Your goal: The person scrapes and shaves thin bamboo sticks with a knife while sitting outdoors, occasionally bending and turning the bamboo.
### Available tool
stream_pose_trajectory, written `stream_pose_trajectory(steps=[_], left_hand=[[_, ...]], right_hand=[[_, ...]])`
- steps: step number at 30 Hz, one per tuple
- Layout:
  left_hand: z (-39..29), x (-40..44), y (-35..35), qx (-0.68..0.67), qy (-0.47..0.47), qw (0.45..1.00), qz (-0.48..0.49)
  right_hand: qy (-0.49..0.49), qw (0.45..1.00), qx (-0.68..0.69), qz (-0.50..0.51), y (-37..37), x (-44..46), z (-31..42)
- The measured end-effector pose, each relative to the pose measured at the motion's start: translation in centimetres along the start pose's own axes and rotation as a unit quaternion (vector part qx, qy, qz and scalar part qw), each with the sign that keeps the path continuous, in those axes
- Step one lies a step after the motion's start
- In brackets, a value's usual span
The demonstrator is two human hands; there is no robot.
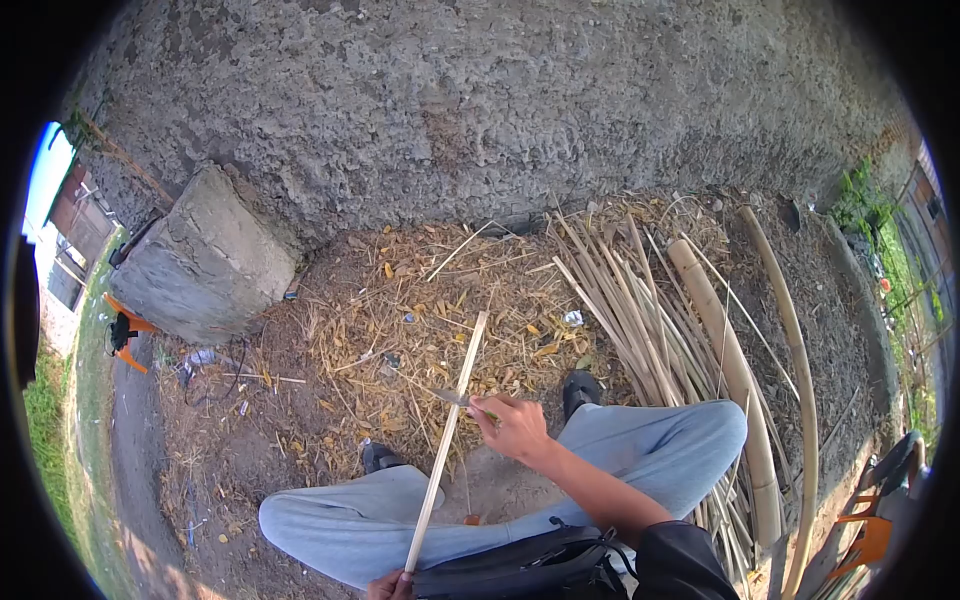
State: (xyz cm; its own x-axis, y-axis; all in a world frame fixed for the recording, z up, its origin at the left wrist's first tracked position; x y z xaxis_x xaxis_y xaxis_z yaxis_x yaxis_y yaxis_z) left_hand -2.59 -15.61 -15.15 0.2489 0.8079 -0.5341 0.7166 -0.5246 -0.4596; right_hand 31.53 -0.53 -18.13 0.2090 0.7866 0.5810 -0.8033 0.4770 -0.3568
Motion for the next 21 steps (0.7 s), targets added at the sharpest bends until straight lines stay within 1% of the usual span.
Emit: stream_pose_trajectory(steps=[3, 5, 7, 10, 12, 14, 16, 17, 19, 21], left_hand=[[1.5, -0.4, 0.3, 0.028, 0.007, 1.000, -0.002], [3.1, -0.7, 0.8, -0.048, -0.007, 0.999, 0.010], [4.2, -1.0, 1.1, -0.060, -0.004, 0.998, 0.017], [4.9, -1.4, 1.1, -0.072, 0.002, 0.997, 0.022], [5.4, -1.6, 1.0, -0.074, 0.007, 0.997, 0.021], [7.0, -2.0, 0.9, -0.086, 0.037, 0.995, 0.036], [8.0, -2.9, 0.7, -0.077, 0.038, 0.996, 0.032], [8.4, -3.6, 0.4, -0.067, 0.036, 0.997, 0.028], [5.7, -3.9, -0.1, -0.053, 0.034, 0.998, 0.013], [4.7, -3.6, -0.2, -0.039, 0.043, 0.998, -0.014]], right_hand=[[0.008, 1.000, -0.008, 0.007, 0.0, -0.2, 0.1], [0.015, 1.000, -0.005, 0.013, 0.0, -0.3, -0.1], [0.069, 0.997, -0.025, 0.011, -0.3, -0.3, -1.4], [0.052, 0.998, -0.020, 0.019, -0.1, -0.7, -1.7], [0.057, 0.998, -0.025, 0.010, -0.1, -0.7, -1.9], [0.062, 0.998, -0.031, 0.002, -0.8, -0.2, -2.5], [0.160, 0.982, -0.102, -0.013, -2.7, 0.6, -4.8], [0.161, 0.982, -0.100, -0.013, -3.1, 0.6, -5.4], [0.101, 0.993, -0.048, -0.039, -3.7, 0.6, -5.7], [0.104, 0.993, -0.045, -0.039, -3.6, 0.6, -5.9]])
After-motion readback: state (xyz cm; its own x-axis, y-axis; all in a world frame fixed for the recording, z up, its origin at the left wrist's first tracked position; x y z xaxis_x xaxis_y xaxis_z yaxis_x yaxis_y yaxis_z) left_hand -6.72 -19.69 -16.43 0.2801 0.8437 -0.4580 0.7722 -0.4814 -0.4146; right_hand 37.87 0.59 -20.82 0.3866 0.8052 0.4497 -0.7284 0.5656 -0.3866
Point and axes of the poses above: each hand's wrist, its own x-axis towards the middle knuckle, its own y-axis out of the palm, z = x × y, the point moved 4 cm from there along x, towards the middle knuckle, and after that the axes turned 14 degrees about x, right-handed, at the moved point
